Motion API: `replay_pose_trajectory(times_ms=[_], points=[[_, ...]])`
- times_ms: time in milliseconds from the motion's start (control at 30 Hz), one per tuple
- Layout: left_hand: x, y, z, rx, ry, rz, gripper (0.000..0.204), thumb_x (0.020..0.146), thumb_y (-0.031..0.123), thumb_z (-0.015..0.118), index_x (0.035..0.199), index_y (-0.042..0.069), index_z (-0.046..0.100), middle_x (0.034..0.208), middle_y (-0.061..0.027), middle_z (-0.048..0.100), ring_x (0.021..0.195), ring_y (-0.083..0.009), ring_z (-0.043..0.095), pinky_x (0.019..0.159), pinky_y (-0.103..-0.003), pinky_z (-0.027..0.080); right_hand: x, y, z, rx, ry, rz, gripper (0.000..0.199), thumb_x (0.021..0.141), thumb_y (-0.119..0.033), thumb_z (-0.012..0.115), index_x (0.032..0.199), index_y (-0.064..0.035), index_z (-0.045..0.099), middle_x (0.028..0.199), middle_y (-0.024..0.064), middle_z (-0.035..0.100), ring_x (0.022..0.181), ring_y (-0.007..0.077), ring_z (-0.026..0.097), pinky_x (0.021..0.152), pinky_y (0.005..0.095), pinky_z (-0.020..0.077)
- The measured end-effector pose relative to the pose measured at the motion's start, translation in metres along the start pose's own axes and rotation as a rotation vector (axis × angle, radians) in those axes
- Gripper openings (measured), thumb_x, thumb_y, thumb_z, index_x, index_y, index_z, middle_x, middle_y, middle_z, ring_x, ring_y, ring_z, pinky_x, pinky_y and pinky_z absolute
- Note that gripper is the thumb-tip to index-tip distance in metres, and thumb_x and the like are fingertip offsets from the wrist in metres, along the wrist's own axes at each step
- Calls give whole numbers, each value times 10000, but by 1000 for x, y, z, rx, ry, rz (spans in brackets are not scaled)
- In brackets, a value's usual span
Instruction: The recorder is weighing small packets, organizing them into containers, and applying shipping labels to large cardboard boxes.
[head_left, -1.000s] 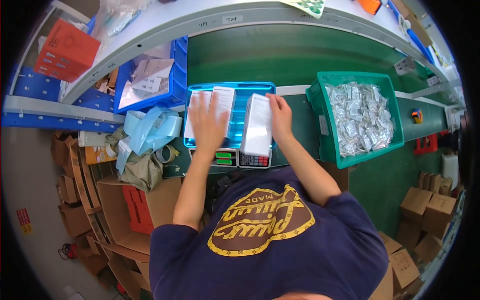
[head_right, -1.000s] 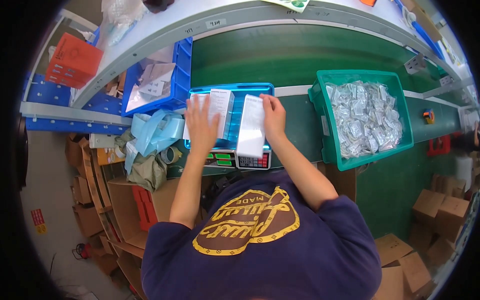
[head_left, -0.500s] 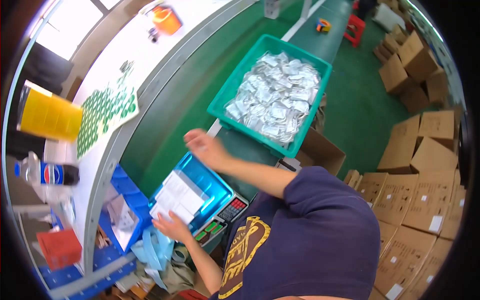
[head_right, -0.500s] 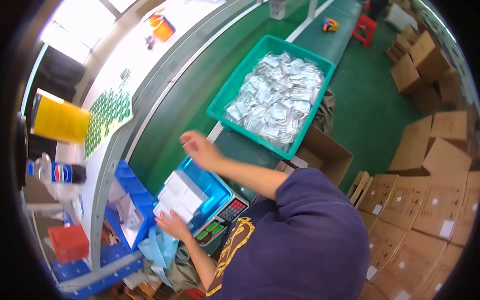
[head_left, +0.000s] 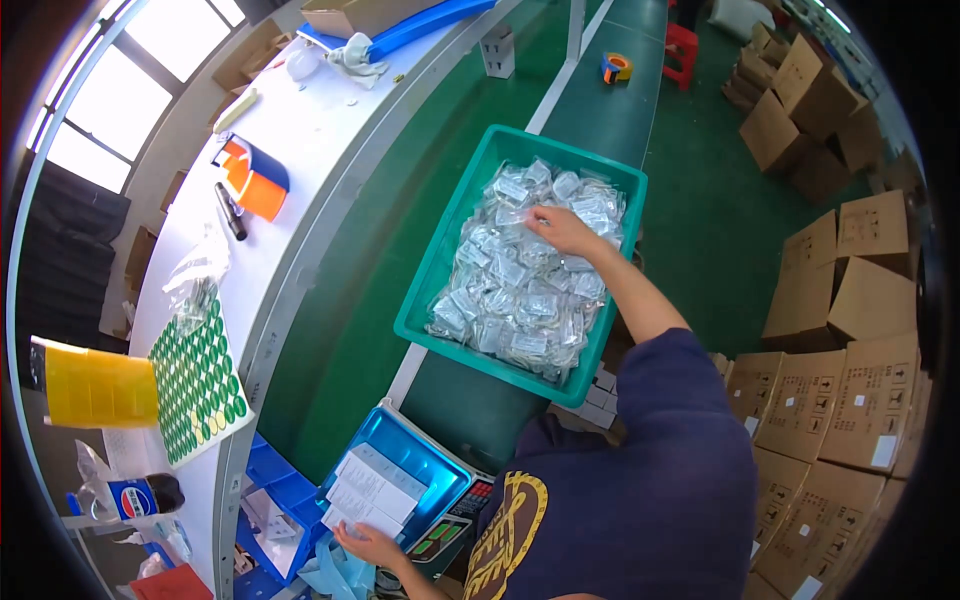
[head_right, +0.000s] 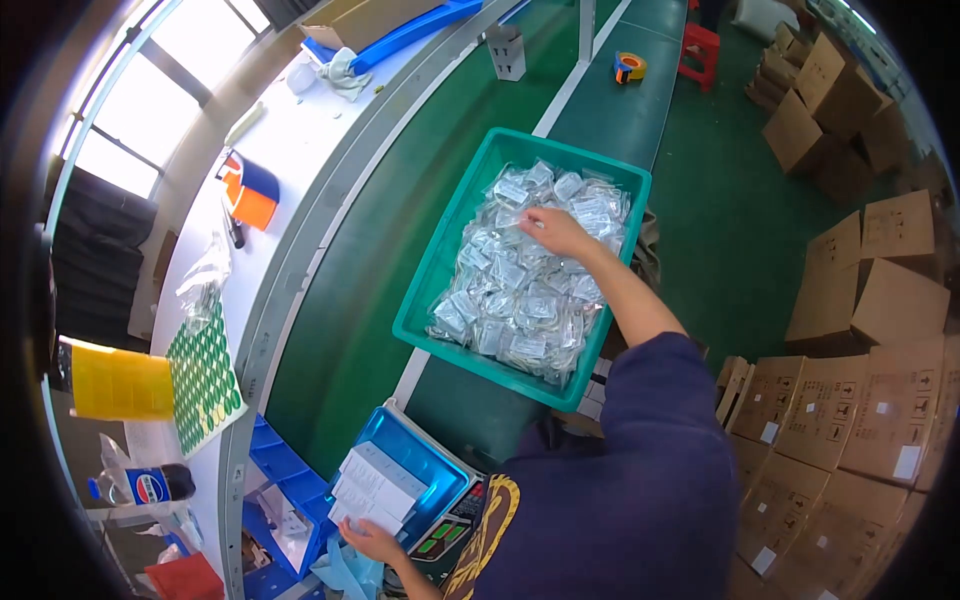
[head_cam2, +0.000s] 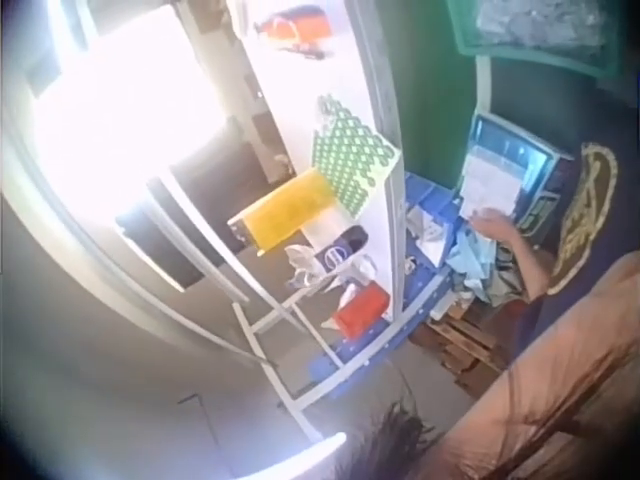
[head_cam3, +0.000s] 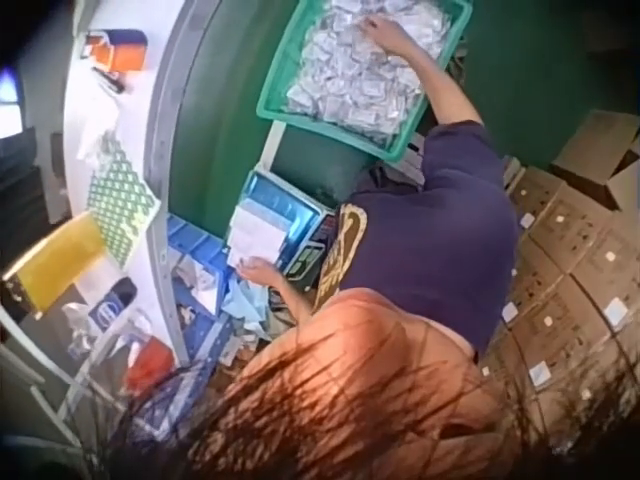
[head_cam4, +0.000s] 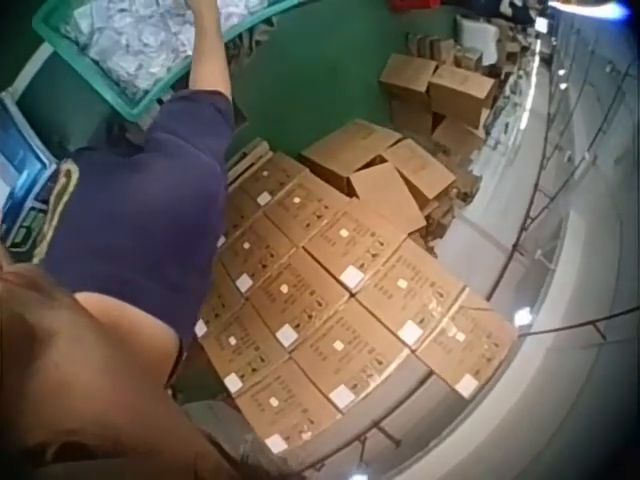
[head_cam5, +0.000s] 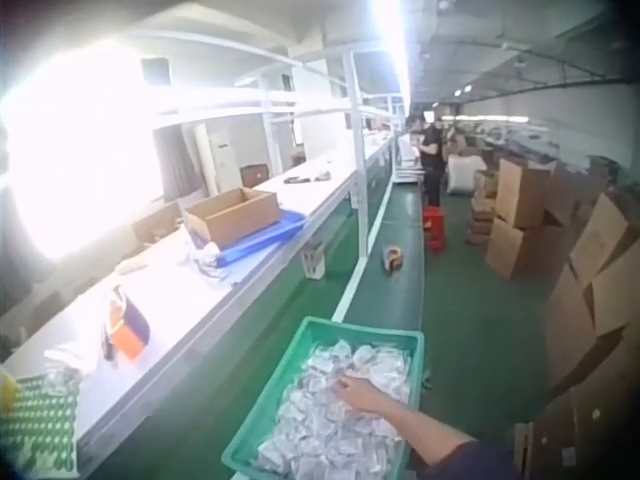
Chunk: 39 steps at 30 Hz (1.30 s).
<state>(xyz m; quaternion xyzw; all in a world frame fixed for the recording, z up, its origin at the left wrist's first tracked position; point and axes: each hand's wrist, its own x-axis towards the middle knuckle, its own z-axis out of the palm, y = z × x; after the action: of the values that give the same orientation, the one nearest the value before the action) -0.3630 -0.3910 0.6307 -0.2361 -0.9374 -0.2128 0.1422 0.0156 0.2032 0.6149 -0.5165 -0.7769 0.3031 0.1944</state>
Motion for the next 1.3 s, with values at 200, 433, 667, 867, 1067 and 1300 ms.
replay_pose_trajectory(times_ms=[200, 433, 667, 867, 1067, 1300], points=[[1, 3, -1, 1, -5, -16, 379, 912, 132, 533, 1250, -38, 519, 1317, -232, 511, 1253, -387, 468, 1080, -426, 344, -30, -30, 5, 357, 124, 308, 380, 854, -346, 685, 1072, -46, 606, 927, 166, 675, 865, 318, 650, 734, 374, 499], [-4, -5, -2, 63, 27, -7, 358, 908, 128, 524, 1222, -44, 524, 1265, -240, 536, 1190, -400, 499, 1045, -436, 370, -85, -14, 24, 60, 162, 10, 359, 838, -247, 662, 1136, -59, 593, 898, 196, 664, 815, 341, 660, 712, 408, 503], [1, -14, 12, 26, 56, 115, 336, 916, 159, 522, 1187, -36, 556, 1206, -239, 578, 1123, -409, 540, 997, -456, 405, -189, -98, 48, 497, 190, -39, 266, 843, -183, 654, 1088, -86, 617, 925, 155, 673, 840, 353, 652, 735, 423, 513], [12, -31, 16, 28, 59, 48, 341, 930, 202, 527, 1184, -19, 581, 1193, -218, 602, 1087, -400, 567, 966, -463, 424, -258, -133, 85, 268, 199, -261, 195, 799, -120, 673, 984, -86, 620, 932, 116, 619, 912, 347, 626, 770, 433, 507], [4, -20, 3, -18, 240, 176, 344, 926, 186, 553, 1202, -18, 572, 1218, -215, 587, 1128, -397, 546, 988, -453, 417, -260, -115, 85, 341, 238, -287, 203, 824, -129, 679, 1005, -74, 603, 949, 114, 639, 901, 303, 641, 771, 396, 516], [-123, 129, -20, -495, 199, 110, 364, 933, 135, 571, 1254, -30, 523, 1320, -213, 511, 1232, -341, 486, 1055, -430, 363, -263, -63, 75, 1394, 109, 43, 216, 972, -164, 603, 1126, -20, 554, 914, 38, 622, 794, 121, 627, 679, 248, 522]])
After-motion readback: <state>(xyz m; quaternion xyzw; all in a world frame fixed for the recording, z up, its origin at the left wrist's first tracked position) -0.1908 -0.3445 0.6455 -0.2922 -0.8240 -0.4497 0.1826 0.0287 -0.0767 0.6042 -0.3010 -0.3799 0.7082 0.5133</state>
